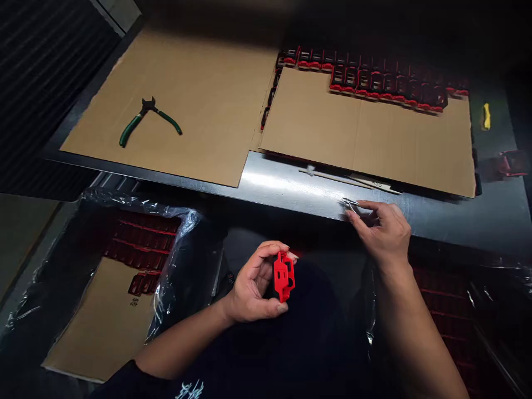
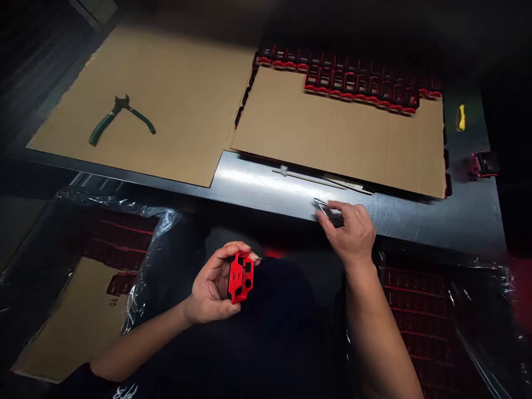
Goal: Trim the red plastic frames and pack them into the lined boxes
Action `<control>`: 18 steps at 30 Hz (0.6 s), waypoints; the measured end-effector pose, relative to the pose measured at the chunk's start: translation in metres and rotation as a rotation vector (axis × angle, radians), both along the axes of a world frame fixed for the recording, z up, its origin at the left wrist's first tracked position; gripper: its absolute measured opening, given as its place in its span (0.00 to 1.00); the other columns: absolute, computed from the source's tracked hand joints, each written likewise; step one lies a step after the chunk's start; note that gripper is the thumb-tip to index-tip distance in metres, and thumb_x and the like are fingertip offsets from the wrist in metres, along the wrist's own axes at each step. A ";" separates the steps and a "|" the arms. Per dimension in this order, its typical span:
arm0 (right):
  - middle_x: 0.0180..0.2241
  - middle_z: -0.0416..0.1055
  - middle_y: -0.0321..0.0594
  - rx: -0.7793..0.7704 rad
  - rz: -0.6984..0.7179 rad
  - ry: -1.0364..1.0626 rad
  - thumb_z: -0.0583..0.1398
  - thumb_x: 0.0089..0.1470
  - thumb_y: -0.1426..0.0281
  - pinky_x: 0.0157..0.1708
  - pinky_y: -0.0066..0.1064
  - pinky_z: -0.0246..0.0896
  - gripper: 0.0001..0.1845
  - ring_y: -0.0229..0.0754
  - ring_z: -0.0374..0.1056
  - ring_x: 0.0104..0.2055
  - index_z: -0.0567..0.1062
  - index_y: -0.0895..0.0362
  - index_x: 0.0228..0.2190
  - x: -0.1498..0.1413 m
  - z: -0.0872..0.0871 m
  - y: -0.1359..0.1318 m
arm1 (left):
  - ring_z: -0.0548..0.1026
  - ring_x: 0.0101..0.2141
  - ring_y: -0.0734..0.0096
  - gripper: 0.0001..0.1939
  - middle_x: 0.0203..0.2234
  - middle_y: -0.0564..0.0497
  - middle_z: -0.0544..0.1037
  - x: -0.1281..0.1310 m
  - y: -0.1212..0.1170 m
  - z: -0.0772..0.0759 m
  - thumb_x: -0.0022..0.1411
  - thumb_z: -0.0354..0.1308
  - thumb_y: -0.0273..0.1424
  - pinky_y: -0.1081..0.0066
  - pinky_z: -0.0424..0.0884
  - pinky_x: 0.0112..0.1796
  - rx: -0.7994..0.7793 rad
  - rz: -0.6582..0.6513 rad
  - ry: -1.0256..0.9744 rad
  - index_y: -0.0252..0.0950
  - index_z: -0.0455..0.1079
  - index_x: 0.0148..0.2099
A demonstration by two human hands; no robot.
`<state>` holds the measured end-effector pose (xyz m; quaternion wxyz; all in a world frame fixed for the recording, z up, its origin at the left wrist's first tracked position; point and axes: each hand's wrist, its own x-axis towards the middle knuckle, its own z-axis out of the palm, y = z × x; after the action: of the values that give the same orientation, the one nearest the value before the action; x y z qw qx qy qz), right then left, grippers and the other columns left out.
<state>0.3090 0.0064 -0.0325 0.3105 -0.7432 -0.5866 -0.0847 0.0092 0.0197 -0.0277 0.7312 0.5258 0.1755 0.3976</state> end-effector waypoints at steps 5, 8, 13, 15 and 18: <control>0.41 0.82 0.48 0.053 -0.023 0.022 0.66 0.57 0.63 0.40 0.41 0.69 0.10 0.49 0.75 0.37 0.80 0.57 0.37 -0.021 0.013 0.000 | 0.71 0.58 0.58 0.38 0.56 0.43 0.61 0.001 -0.001 -0.001 0.58 0.68 0.28 0.59 0.72 0.59 0.189 0.032 -0.038 0.41 0.57 0.67; 0.35 0.82 0.43 -0.098 0.073 0.494 0.63 0.59 0.67 0.33 0.34 0.71 0.06 0.44 0.76 0.34 0.81 0.55 0.37 -0.062 0.038 -0.027 | 0.71 0.58 0.56 0.38 0.57 0.41 0.62 0.000 0.000 -0.002 0.59 0.66 0.27 0.56 0.73 0.59 0.327 0.050 0.004 0.39 0.55 0.68; 0.29 0.81 0.39 -0.495 0.371 1.055 0.63 0.55 0.71 0.27 0.26 0.68 0.09 0.38 0.74 0.27 0.83 0.56 0.38 -0.118 0.060 -0.054 | 0.74 0.56 0.53 0.39 0.56 0.39 0.66 -0.003 0.003 -0.002 0.61 0.65 0.29 0.52 0.77 0.54 0.553 0.076 0.128 0.39 0.54 0.70; 0.24 0.79 0.37 -0.528 0.344 1.089 0.63 0.54 0.71 0.25 0.24 0.65 0.08 0.35 0.71 0.23 0.84 0.57 0.34 -0.126 0.061 -0.053 | 0.74 0.56 0.51 0.38 0.56 0.38 0.66 -0.003 0.005 -0.001 0.61 0.64 0.28 0.53 0.78 0.52 0.637 0.074 0.148 0.38 0.53 0.70; 0.20 0.76 0.36 -0.569 0.317 1.118 0.62 0.54 0.70 0.21 0.23 0.60 0.09 0.33 0.67 0.20 0.84 0.59 0.31 -0.128 0.061 -0.050 | 0.75 0.56 0.50 0.36 0.55 0.37 0.67 -0.005 0.007 0.002 0.63 0.63 0.27 0.54 0.79 0.52 0.726 0.051 0.147 0.36 0.54 0.70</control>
<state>0.1812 -0.0441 0.0282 0.3689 -0.6328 -0.4387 0.5207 0.0045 0.0269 -0.0258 0.4724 0.7736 0.0879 0.4131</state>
